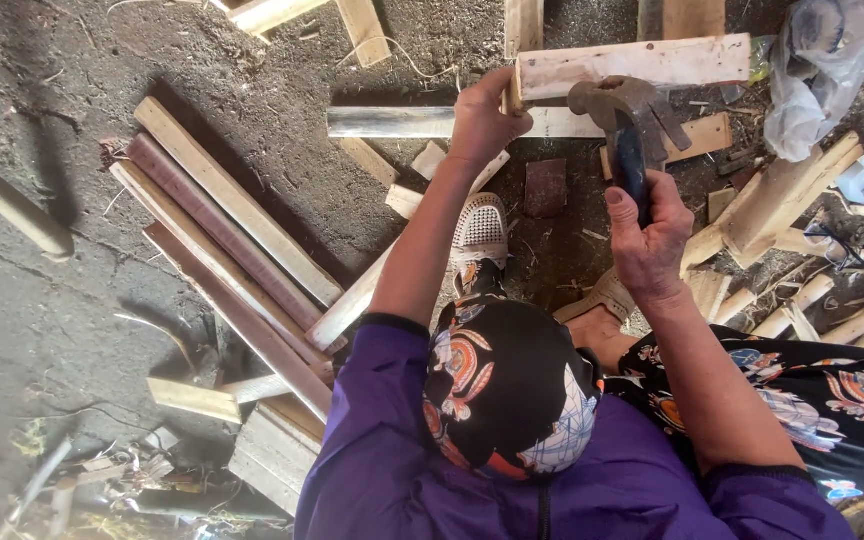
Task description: The person is hammering nails into wooden slats to assemble a furniture frame on a workshop floor.
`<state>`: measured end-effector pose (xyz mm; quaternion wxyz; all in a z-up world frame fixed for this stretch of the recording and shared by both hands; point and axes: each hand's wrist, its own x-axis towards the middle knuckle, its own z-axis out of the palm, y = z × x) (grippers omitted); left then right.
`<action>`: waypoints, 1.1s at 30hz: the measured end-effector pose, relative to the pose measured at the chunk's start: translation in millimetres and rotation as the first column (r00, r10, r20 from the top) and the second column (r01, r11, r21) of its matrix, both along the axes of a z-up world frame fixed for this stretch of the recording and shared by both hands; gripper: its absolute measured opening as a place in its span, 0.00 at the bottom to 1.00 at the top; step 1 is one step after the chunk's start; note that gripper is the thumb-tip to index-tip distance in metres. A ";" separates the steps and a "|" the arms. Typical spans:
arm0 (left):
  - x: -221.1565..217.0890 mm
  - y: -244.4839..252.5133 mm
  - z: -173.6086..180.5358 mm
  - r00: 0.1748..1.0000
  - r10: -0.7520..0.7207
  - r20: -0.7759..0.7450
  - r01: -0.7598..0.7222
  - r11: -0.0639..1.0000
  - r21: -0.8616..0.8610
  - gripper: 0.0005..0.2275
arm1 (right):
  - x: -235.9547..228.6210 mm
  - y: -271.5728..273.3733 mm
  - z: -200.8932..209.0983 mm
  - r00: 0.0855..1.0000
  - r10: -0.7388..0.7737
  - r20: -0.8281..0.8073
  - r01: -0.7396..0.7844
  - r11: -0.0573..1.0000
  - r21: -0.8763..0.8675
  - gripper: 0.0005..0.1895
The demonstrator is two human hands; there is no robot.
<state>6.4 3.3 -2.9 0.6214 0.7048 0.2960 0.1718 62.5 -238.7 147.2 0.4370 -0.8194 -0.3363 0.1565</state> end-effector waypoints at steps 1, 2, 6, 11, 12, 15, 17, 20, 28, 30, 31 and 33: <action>0.5 1.1 -2.2 1.000 0.011 -0.022 -0.011 1.000 0.002 0.22 | -0.5 0.2 0.5 1.000 -0.003 -0.008 0.003 1.000 0.003 0.14; -0.1 0.8 -1.2 1.000 0.013 -0.022 -0.013 1.000 0.003 0.22 | -0.6 0.0 0.1 1.000 -0.001 -0.008 0.001 1.000 0.004 0.14; -0.2 -1.5 4.0 1.000 0.008 0.006 -0.008 0.999 -0.035 0.20 | -0.2 -1.2 -3.1 1.000 -0.009 0.005 0.009 1.000 -0.003 0.14; 0.6 -1.6 4.8 1.000 0.001 -0.025 -0.002 0.999 -0.037 0.21 | -0.1 -2.2 -6.5 1.000 -0.010 0.003 0.010 1.000 -0.013 0.13; 0.5 -1.5 5.9 1.000 -0.008 -0.024 0.006 0.999 -0.043 0.20 | -0.4 -2.2 -6.4 1.000 -0.009 0.004 0.009 1.000 -0.016 0.13; 1.5 -1.9 -0.5 1.000 -0.023 -0.004 0.023 1.000 -0.009 0.20 | 0.5 -3.9 -8.1 1.000 -0.013 0.004 0.013 1.000 -0.027 0.13; 1.2 -2.3 -4.0 1.000 -0.027 0.016 0.026 0.999 0.033 0.20 | 1.0 -4.4 -8.9 1.000 -0.015 0.002 0.015 0.999 -0.034 0.13; -0.1 -1.6 -0.4 1.000 -0.003 -0.002 0.003 1.000 0.027 0.20 | 2.5 -0.6 -6.1 1.000 -0.008 0.000 0.008 1.000 -0.021 0.11; -4.9 -6.3 2.5 0.999 -0.011 0.052 0.008 0.999 0.053 0.21 | 8.7 25.2 25.4 0.999 0.038 -0.035 -0.036 0.998 0.050 0.11; -3.5 -7.9 -4.0 0.999 -0.004 0.046 0.001 0.998 0.064 0.24 | 7.2 31.0 34.0 0.999 0.032 -0.014 -0.031 0.996 0.085 0.10; -2.3 -8.9 -7.3 0.999 0.001 0.041 -0.004 0.997 0.073 0.26 | 6.6 33.7 38.4 1.000 0.024 0.006 -0.025 0.993 0.119 0.10; -0.8 -9.1 -11.2 0.999 0.000 0.038 -0.004 0.995 0.101 0.27 | 3.6 36.5 30.7 0.998 0.045 0.031 -0.049 0.989 0.140 0.08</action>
